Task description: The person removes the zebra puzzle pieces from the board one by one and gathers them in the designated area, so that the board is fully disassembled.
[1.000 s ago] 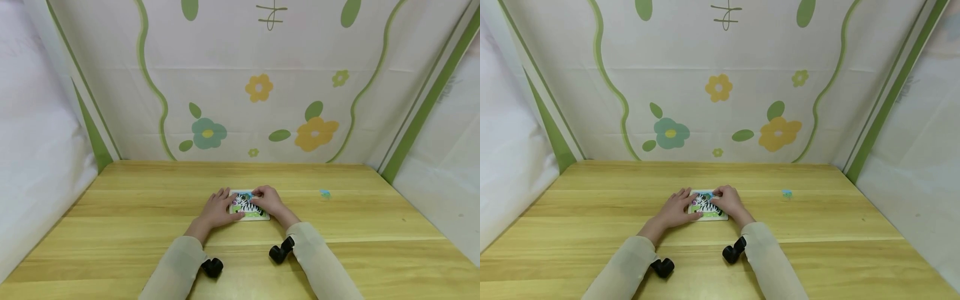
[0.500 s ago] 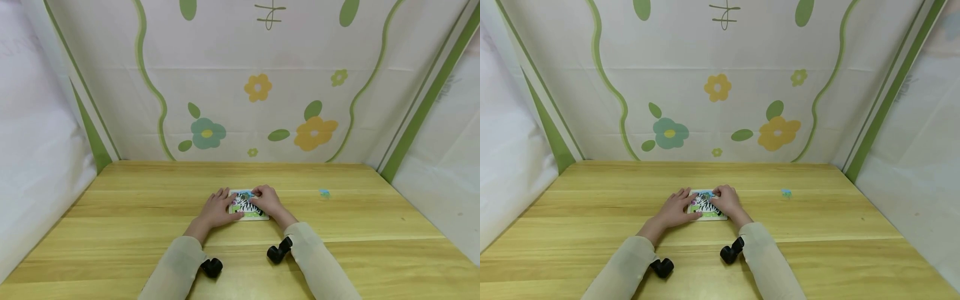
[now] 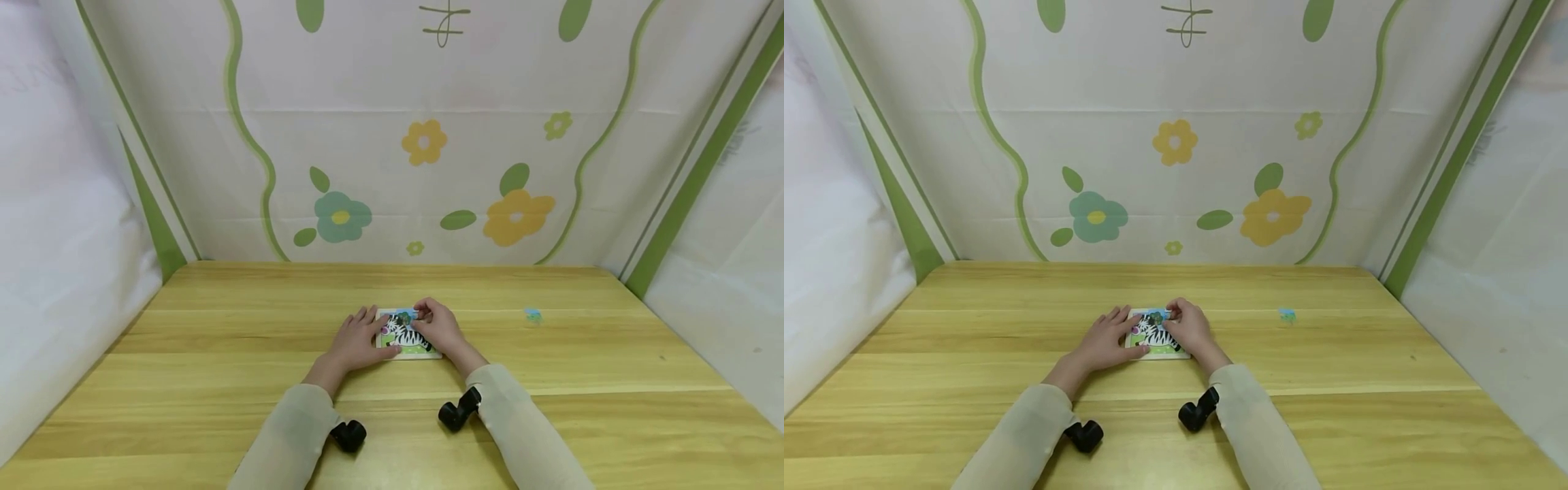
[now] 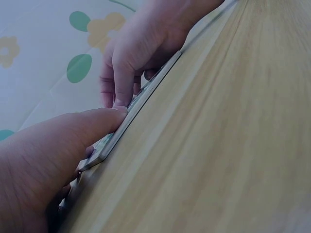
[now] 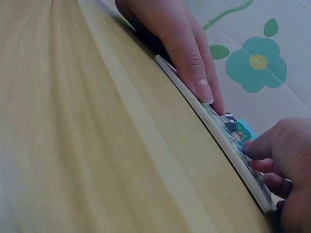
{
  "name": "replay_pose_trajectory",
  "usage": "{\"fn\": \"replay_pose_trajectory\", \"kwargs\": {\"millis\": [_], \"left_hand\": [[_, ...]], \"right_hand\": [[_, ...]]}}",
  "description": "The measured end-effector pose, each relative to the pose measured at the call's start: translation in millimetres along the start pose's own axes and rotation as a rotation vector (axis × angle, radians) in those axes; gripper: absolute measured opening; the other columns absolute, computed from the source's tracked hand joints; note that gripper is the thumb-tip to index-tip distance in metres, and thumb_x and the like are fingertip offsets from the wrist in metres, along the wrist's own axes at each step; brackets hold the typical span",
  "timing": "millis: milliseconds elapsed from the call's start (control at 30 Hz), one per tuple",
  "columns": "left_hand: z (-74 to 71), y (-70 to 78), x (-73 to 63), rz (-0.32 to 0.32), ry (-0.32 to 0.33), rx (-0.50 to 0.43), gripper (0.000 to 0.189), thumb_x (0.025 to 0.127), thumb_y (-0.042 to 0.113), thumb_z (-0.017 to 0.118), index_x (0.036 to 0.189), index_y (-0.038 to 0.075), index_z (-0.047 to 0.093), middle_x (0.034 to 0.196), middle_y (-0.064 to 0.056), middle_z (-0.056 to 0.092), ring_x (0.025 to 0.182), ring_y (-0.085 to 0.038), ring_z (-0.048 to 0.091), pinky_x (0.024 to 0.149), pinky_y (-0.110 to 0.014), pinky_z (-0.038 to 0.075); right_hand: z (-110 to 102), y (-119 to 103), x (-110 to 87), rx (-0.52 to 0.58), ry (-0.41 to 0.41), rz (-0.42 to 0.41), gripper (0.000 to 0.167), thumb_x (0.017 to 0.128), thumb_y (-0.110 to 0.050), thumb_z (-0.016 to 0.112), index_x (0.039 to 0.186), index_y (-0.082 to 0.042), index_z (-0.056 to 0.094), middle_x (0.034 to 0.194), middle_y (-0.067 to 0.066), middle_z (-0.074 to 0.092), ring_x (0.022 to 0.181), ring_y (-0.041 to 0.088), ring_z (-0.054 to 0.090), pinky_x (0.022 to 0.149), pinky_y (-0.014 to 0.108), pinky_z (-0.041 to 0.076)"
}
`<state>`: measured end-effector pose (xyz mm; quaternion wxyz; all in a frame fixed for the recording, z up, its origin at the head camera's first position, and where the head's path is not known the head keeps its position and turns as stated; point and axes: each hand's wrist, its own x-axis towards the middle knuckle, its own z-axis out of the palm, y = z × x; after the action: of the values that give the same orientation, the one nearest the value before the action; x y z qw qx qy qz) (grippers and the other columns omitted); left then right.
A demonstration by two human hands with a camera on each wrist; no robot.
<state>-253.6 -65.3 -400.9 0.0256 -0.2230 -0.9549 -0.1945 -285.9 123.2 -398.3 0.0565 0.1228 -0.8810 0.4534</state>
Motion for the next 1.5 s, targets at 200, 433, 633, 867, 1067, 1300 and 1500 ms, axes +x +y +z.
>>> {"fn": "replay_pose_trajectory", "kwargs": {"millis": [200,433,633,867,1067,1300,1500], "left_hand": [[-1.6,-0.2,0.1,0.000,0.004,-0.007,0.071,0.078,0.058,0.045,0.133,0.013,0.036,0.138,-0.014,0.022,0.126,-0.031,0.013,0.099,-0.046,0.011],[-2.2,-1.3,-0.1,0.003,0.005,-0.003,0.072,0.078,0.058,0.045,0.133,0.013,0.035,0.138,-0.015,0.022,0.126,-0.031,0.013,0.099,-0.046,0.011],[-1.8,-2.1,0.3,0.005,-0.003,0.005,0.072,0.078,0.060,0.044,0.133,0.013,0.036,0.138,-0.015,0.022,0.126,-0.031,0.013,0.099,-0.047,0.011],[-2.3,-1.9,-1.8,0.001,-0.005,-0.005,0.073,0.078,0.059,0.044,0.133,0.013,0.036,0.138,-0.015,0.022,0.126,-0.032,0.013,0.099,-0.047,0.011],[-2.3,-2.4,-3.9,-0.005,-0.006,-0.014,0.072,0.078,0.059,0.045,0.133,0.014,0.035,0.139,-0.014,0.021,0.126,-0.032,0.012,0.099,-0.046,0.010],[-1.3,-1.5,-2.6,0.000,-0.017,-0.017,0.072,0.078,0.059,0.044,0.134,0.014,0.035,0.139,-0.014,0.021,0.126,-0.032,0.011,0.099,-0.047,0.010],[-1.5,-0.1,-1.3,0.007,-0.009,-0.030,0.072,0.078,0.057,0.046,0.134,0.013,0.034,0.139,-0.014,0.020,0.127,-0.031,0.011,0.099,-0.046,0.009]], "right_hand": [[0.0,-1.5,-0.5,-0.003,-0.013,-0.046,0.029,0.076,-0.004,0.064,0.105,-0.003,0.059,0.078,0.003,0.051,0.068,0.015,0.048,0.063,0.030,0.042],[-0.3,-2.4,0.1,-0.029,-0.021,-0.042,0.030,0.076,-0.005,0.064,0.105,-0.001,0.060,0.079,0.003,0.051,0.070,0.015,0.049,0.065,0.031,0.043],[0.2,-1.5,1.5,-0.068,-0.025,-0.037,0.028,0.077,-0.007,0.064,0.104,-0.001,0.061,0.078,0.002,0.051,0.070,0.016,0.048,0.065,0.031,0.042],[-2.3,-0.5,5.8,0.009,-0.033,0.014,0.026,0.078,-0.006,0.062,0.103,0.000,0.062,0.075,0.003,0.053,0.066,0.016,0.046,0.060,0.027,0.041],[-10.6,-1.1,8.5,0.123,-0.062,0.099,0.027,0.078,-0.007,0.062,0.104,-0.002,0.062,0.083,0.004,0.057,0.074,0.017,0.049,0.064,0.026,0.042],[-33.1,-1.3,9.6,0.211,-0.086,0.120,0.029,0.079,-0.011,0.063,0.106,-0.003,0.062,0.088,0.005,0.059,0.079,0.018,0.049,0.065,0.026,0.042],[-63.6,3.6,5.4,0.230,-0.129,0.080,0.034,0.081,-0.015,0.061,0.112,-0.001,0.057,0.101,0.011,0.057,0.090,0.022,0.050,0.078,0.036,0.043]]}}
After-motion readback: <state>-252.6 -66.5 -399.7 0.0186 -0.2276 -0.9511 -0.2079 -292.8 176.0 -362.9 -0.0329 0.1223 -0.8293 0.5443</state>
